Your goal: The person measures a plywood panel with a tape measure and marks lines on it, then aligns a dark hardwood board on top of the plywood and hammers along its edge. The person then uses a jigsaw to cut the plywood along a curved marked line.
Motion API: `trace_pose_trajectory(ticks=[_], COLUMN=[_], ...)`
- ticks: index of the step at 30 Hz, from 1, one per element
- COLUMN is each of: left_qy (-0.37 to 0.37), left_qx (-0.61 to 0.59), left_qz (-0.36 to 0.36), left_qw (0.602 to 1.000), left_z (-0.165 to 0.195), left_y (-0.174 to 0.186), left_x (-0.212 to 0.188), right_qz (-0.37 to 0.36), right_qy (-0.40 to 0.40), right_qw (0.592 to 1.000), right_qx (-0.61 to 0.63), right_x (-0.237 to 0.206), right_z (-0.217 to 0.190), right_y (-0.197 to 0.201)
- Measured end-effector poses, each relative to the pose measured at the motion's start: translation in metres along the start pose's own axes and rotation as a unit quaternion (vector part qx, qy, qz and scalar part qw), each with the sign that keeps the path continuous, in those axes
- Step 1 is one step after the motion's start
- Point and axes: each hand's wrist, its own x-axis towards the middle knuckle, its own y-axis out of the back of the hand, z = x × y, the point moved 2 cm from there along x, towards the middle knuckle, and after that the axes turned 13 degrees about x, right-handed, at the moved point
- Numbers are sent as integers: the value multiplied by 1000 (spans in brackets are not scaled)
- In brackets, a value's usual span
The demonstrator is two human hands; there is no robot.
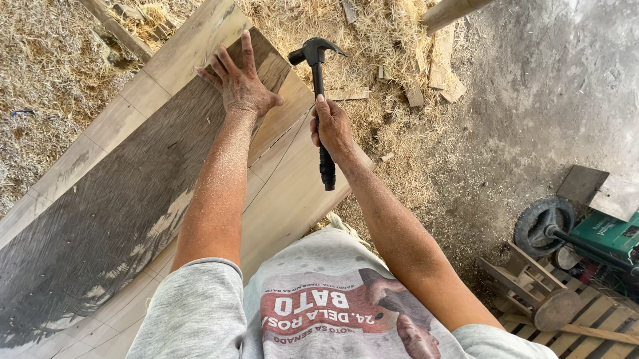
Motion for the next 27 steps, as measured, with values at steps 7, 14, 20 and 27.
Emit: trace_pose_trajectory(ticks=[7,14,20,27], left_qy=[-2,3,-9,-25], left_qx=[-1,17,7,-18], left_qz=[21,17,29,-8], left_qw=[1000,1000,1000,999], left_z=[-2,0,-1,-8], left_y=[-6,-6,-10,-6], left_x=[3,2,4,4], right_qz=[-7,0,-3,9], right_qy=[-12,6,20,66], right_qw=[1000,1000,1000,994], right_qx=[24,27,4,-90], right_x=[2,4,3,-11], right_z=[5,8,5,-6], right_y=[4,7,6,-6])
